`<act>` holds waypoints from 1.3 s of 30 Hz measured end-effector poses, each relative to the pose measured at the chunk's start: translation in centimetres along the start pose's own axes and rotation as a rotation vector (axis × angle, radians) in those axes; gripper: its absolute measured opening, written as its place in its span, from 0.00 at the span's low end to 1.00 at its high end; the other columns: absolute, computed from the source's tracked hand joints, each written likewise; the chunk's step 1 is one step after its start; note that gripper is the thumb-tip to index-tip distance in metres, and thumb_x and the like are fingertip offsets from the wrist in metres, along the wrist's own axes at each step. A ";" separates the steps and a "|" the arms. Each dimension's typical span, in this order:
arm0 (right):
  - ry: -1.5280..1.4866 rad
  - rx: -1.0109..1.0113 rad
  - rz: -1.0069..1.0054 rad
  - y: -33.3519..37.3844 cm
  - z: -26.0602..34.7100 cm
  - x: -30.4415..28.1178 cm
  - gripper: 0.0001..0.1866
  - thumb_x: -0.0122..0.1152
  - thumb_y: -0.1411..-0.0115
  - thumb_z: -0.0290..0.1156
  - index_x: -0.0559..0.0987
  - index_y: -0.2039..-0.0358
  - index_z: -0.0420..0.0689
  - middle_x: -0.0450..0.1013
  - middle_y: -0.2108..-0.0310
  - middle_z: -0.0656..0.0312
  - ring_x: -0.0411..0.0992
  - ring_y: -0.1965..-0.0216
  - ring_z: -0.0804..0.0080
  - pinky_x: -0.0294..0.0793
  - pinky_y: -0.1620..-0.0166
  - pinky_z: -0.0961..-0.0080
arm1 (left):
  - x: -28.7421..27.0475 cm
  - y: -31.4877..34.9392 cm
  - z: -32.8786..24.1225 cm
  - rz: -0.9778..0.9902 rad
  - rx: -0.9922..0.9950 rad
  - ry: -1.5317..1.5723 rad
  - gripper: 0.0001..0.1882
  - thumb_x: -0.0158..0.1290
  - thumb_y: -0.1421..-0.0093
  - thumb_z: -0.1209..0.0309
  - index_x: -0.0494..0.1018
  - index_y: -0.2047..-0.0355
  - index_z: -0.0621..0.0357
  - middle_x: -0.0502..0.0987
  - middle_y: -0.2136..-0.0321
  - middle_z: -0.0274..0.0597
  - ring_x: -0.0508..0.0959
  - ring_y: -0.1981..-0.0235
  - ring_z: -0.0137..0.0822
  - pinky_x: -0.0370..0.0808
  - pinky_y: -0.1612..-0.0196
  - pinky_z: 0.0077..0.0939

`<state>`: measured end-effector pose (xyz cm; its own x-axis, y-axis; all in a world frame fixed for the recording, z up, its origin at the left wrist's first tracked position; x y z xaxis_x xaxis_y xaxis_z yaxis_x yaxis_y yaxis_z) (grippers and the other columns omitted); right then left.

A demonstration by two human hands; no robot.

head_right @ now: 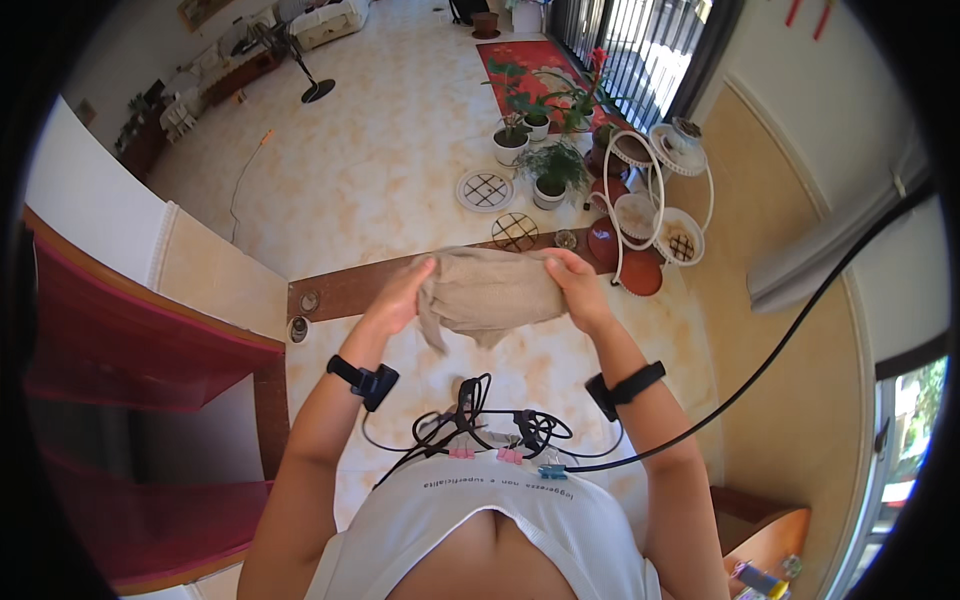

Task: Using a damp cloth to wipe dust off the leaves of a large indoor plant.

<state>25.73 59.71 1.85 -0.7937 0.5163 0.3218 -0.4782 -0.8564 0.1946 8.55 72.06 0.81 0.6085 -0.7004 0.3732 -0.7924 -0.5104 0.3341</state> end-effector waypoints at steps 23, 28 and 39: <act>0.382 0.179 0.158 -25.9 0.4 8.3 0.10 0.47 0.47 0.28 0.70 0.64 0.43 0.68 0.75 0.70 0.64 0.77 0.86 0.62 0.75 0.89 | -24.8 -8.9 -10.7 -0.564 0.154 -0.261 0.12 0.52 0.53 0.75 0.70 0.65 0.61 0.70 0.77 0.35 0.70 0.74 0.23 0.67 0.73 0.15; 0.638 0.057 0.526 -31.6 -0.8 12.9 0.14 0.54 0.54 0.25 0.71 0.64 0.40 0.68 0.73 0.63 0.66 0.72 0.72 0.66 0.67 0.78 | -26.1 -8.5 -13.5 -0.596 0.152 -0.667 0.13 0.54 0.58 0.77 0.71 0.69 0.64 0.70 0.77 0.37 0.70 0.74 0.30 0.67 0.70 0.22; 0.399 0.035 0.136 -43.3 5.1 14.5 0.12 0.51 0.50 0.35 0.71 0.69 0.39 0.65 0.69 0.62 0.63 0.68 0.74 0.61 0.63 0.81 | -22.3 -11.7 -23.7 -0.711 0.392 -1.349 0.28 0.55 0.63 0.79 0.64 0.57 0.53 0.60 0.57 0.52 0.63 0.56 0.46 0.63 0.55 0.30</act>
<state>36.85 104.25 2.77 -0.9354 0.3516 -0.0362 -0.3512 -0.9128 0.2084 5.24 105.48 9.08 0.5310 -0.0724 -0.8443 -0.4641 -0.8585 -0.2183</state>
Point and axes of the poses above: each hand's wrist, its own y-axis away from the middle knuckle, its own x-axis out of the palm, z = x × y, the point moved 10 cm from there along -y, towards the middle knuckle
